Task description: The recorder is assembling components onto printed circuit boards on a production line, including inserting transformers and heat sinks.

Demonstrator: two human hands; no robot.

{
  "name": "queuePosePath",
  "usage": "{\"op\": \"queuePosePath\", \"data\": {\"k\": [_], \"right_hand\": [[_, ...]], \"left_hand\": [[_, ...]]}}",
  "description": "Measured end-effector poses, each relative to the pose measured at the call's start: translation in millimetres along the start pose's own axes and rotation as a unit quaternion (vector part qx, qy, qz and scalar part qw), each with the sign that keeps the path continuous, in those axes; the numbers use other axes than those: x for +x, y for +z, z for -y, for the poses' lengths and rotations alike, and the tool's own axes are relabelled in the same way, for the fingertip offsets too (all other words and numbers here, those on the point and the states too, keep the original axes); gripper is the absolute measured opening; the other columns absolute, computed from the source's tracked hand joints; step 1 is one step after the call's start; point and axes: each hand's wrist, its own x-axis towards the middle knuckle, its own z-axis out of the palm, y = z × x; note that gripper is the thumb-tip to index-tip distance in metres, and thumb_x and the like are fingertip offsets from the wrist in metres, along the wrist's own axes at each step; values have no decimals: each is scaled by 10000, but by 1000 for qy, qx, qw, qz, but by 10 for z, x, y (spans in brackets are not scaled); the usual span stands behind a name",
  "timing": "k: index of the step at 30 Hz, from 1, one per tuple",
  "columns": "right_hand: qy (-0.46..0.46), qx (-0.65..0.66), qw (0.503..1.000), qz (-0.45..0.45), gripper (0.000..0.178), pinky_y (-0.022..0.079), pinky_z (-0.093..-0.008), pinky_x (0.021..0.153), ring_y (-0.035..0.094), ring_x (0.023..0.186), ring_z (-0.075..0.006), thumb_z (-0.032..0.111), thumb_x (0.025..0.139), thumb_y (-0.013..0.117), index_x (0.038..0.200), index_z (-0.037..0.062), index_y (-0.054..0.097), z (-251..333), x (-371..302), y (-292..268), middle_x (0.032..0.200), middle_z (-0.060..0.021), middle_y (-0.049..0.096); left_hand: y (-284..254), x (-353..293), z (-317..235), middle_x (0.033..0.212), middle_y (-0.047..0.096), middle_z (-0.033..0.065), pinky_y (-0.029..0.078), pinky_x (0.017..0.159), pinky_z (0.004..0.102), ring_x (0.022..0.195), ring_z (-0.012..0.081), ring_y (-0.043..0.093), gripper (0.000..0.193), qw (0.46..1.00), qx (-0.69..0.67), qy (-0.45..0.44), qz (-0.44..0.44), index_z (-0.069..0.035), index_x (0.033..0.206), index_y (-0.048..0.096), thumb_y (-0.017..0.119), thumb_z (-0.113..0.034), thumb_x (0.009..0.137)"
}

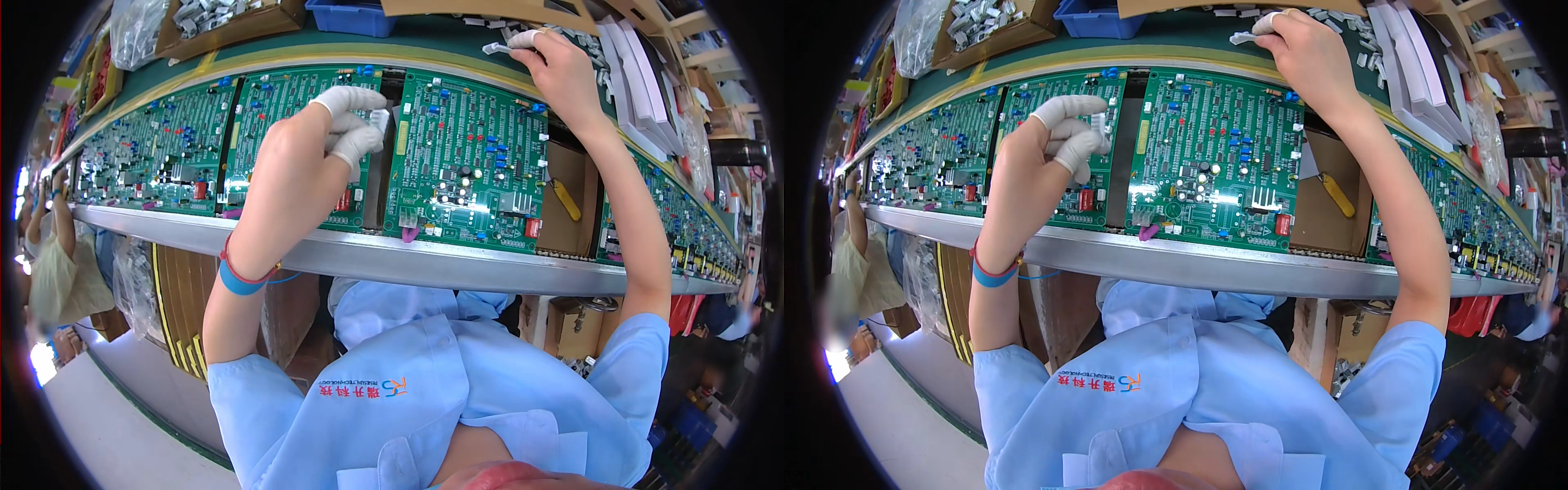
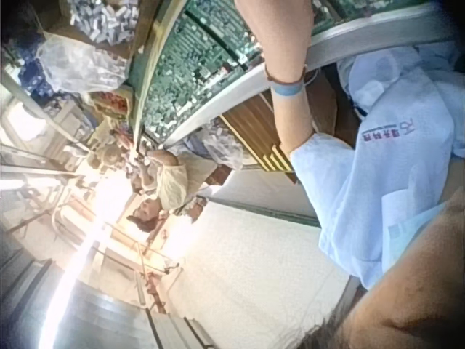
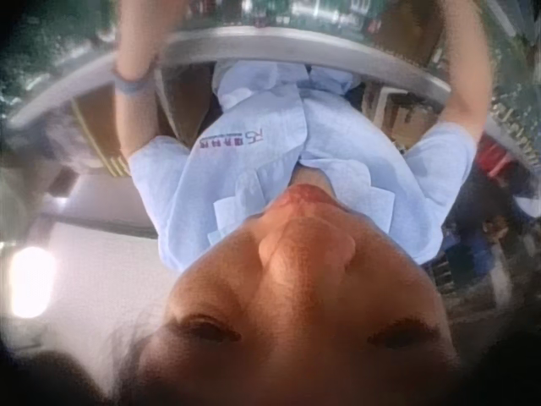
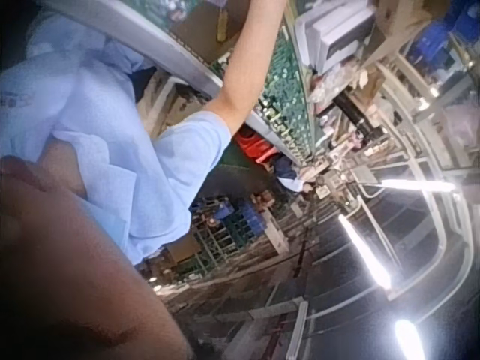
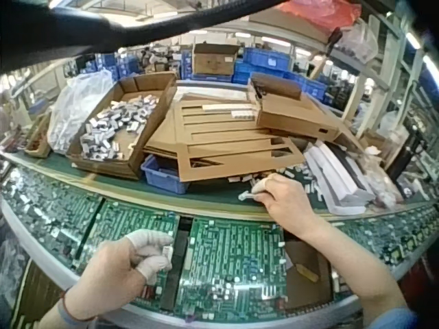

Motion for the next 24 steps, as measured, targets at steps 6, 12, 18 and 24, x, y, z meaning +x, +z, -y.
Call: {"op": "queuePosePath", "data": {"k": [6,12,18,24], "right_hand": [[37,96,990,102,117,503,-398,750,645,817,-305,139,839,607,870,69,695,425,103,103,865,-121,659],[29,44,986,161,119,508,-423,758,649,826,-321,119,820,619,862,41,698,474,110,123,865,-140,667],[27,-11,987,160,108,505,-412,740,644,817,-322,115,825,625,854,26,679,588,125,148,856,-134,659],[32,-91,969,228,102,509,-427,756,648,841,-326,117,813,639,856,36,685,684,213,29,857,-138,660]], "left_hand": [[23,-142,114,749,680,98,468,553,252,580,128,590,147,999,22,26,-1,20,984,672,653,-46,854],[34,-309,74,583,622,78,417,474,242,511,73,556,125,994,101,-4,31,30,803,663,690,-86,840],[91,-344,64,558,604,126,424,461,299,463,175,574,143,984,169,5,58,22,750,663,662,-93,835],[129,-340,64,554,565,178,410,463,355,463,298,554,174,978,192,14,83,32,740,655,640,-112,836]]}}
